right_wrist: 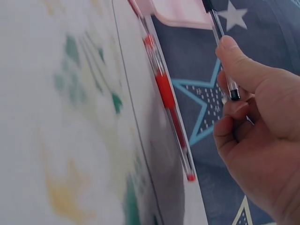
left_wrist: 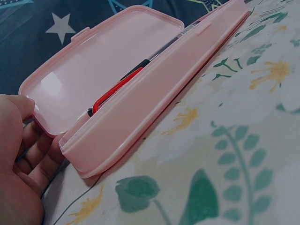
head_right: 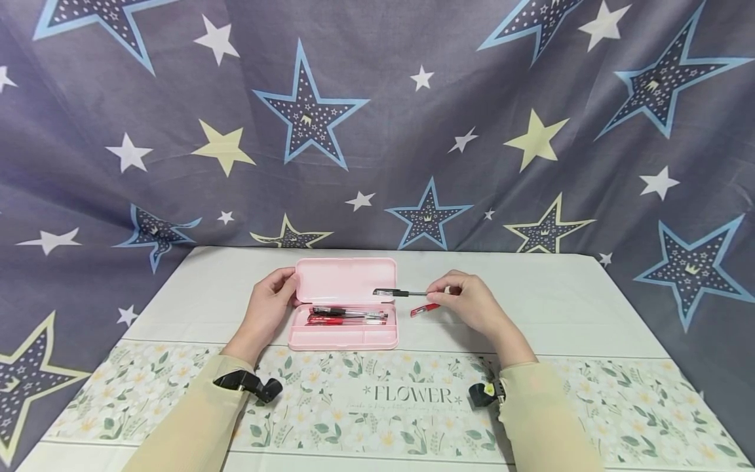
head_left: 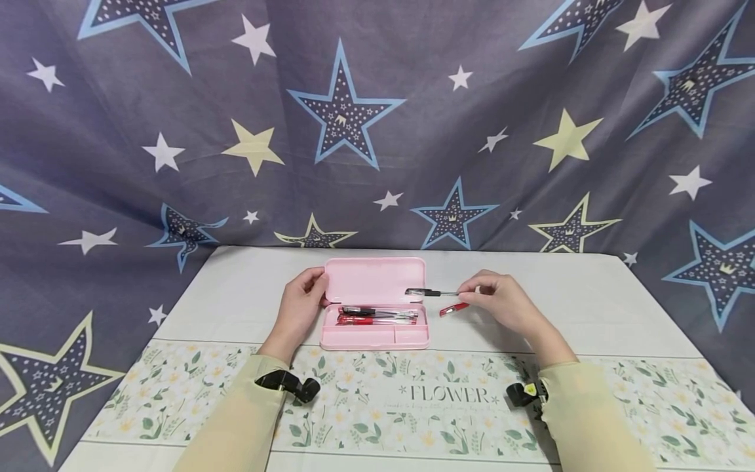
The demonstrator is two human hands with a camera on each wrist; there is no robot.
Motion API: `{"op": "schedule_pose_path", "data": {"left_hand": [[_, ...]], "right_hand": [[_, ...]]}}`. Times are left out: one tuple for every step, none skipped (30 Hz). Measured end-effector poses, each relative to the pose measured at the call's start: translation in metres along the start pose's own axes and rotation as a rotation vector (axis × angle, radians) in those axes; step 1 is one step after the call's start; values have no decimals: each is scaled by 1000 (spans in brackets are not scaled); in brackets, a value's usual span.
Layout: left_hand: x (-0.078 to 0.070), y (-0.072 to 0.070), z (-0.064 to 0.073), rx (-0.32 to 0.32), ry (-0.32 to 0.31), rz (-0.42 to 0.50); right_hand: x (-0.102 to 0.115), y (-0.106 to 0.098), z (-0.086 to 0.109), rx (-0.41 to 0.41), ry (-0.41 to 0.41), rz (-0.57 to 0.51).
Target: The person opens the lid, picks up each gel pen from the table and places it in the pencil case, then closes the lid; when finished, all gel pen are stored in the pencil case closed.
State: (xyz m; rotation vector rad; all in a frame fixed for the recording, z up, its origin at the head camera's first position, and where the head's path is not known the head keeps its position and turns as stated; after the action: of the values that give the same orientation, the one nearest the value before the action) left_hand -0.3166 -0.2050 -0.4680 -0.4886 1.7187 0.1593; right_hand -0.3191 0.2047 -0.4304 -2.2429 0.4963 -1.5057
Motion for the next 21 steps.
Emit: {"op": "schedule_pose_path", "data": {"left_hand": [[0, 0, 0, 0, 0, -1], [0, 0, 0, 0, 3, -3], [1, 0, -1, 0, 4, -6], [1, 0, -1, -1, 6, -9], [1, 0, -1, -1, 7, -10], [2, 0, -1, -2, 7, -13], [1, 0, -1, -2, 8, -13], [2, 0, -1, -3, 10, -12], [2, 0, -1, -2, 10, -11], [2, 0, -1, -2, 10, -9], [2, 0, -1, -1, 13, -7], [2, 0, 0, 0, 14, -7], [2, 0, -1, 0, 15, -6], [2, 0, -1, -1, 15, -9], [2, 0, -1, -1, 15, -12], [2, 0, -1, -1, 15, -15], [2, 0, -1, -1, 15, -17], [2, 0, -1, -3, 13, -19], [2, 0, -1, -5, 11, -20], [2, 0, -1, -5, 11, -21], [2, -1, -1, -5, 12, -21]], "right_hand": [[2, 2, 0, -4, -6, 5], [5, 5, 0, -8, -7, 6], [8, 8, -1, -14, -13, 6], [10, 10, -1, -20, -16, 5], [12, 12, -1, -24, -19, 4], [15, 15, -1, -29, -20, 2], [17, 17, -1, -33, -25, 1], [19, 20, 0, -38, -26, -1], [21, 22, 0, -40, -30, -1], [23, 25, 0, -42, -31, 1], [25, 27, 1, -42, -33, 2], [27, 30, 1, -44, -34, 4], [29, 32, 1, -42, -39, 5], [32, 35, 2, -40, -40, 5], [34, 37, 3, -36, -44, 4], [36, 40, 3, -32, -45, 3], [38, 43, 4, -26, -45, 3], [40, 45, 4, -23, -47, 5], [42, 48, 5, -17, -48, 4], [44, 52, 5, -15, -49, 6], [45, 55, 5, -11, -50, 9]]}}
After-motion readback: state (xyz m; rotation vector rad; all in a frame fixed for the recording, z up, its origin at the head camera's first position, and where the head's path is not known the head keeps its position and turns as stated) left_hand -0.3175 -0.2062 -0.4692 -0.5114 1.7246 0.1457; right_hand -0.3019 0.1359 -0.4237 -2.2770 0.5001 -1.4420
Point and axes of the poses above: each hand's wrist, its own z-axis away from the middle knuckle, its own y-axis out of the palm, x = y × z, the point moved 3 cm from there along -z, towards the middle knuckle, and after that the axes turned 12 degrees about -x, right-handed, at the moved point
